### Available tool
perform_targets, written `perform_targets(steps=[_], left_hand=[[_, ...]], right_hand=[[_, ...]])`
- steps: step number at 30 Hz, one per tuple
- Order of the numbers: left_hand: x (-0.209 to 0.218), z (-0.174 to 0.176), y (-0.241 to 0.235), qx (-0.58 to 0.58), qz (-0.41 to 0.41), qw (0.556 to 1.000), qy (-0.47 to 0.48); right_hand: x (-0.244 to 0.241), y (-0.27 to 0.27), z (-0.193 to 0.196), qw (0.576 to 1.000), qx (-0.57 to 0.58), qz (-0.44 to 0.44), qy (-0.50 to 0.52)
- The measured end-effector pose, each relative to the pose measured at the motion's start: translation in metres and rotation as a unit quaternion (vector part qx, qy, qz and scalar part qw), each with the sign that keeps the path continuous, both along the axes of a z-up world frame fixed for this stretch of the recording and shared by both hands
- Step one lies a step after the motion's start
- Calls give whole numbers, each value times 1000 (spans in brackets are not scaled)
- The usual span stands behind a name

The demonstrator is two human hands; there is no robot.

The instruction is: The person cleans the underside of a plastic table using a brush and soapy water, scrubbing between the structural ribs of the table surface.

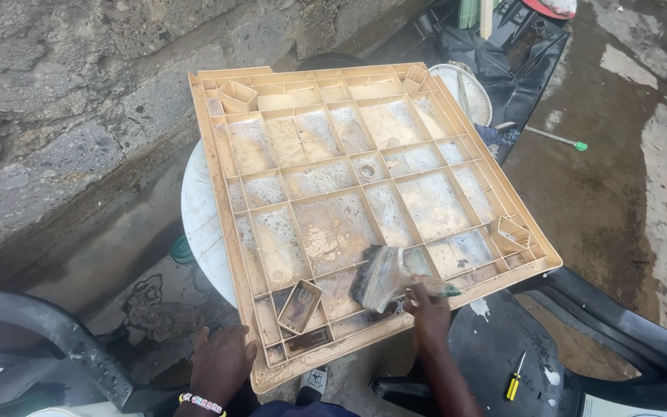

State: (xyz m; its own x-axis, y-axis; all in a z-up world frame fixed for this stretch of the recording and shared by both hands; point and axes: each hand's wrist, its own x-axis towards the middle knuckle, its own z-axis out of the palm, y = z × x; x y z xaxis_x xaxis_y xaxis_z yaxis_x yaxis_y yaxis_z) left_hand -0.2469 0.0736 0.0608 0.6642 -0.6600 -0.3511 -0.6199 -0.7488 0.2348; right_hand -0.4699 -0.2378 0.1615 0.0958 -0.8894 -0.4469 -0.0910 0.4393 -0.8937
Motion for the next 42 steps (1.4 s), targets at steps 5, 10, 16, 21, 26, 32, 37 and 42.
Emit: perform_targets(steps=[5,10,16,21,26,32,37,42], left_hand=[[-1,2,0,-5,-10,1000,-12],[-6,12,0,16,1,999,28],[-8,12,1,-9,-8,1000,7],[-3,4,0,-50,-27,998,-33],[-2,-4,0,-110,9,994,-9],[-4,17,-5,-88,68,993,45],[-6,7,-3,-99,56,993,17],[-5,6,-4,-116,77,989,47]], right_hand=[[43,10,19,989,33,64,129],[22,1,50,975,-25,190,112],[23,-47,25,794,-249,494,252],[58,-46,31,598,-190,676,386],[69,-102,18,447,-276,717,458],[76,-85,12,247,-450,759,401],[91,-64,31,399,-287,719,491],[101,-72,31,423,-261,710,499]])
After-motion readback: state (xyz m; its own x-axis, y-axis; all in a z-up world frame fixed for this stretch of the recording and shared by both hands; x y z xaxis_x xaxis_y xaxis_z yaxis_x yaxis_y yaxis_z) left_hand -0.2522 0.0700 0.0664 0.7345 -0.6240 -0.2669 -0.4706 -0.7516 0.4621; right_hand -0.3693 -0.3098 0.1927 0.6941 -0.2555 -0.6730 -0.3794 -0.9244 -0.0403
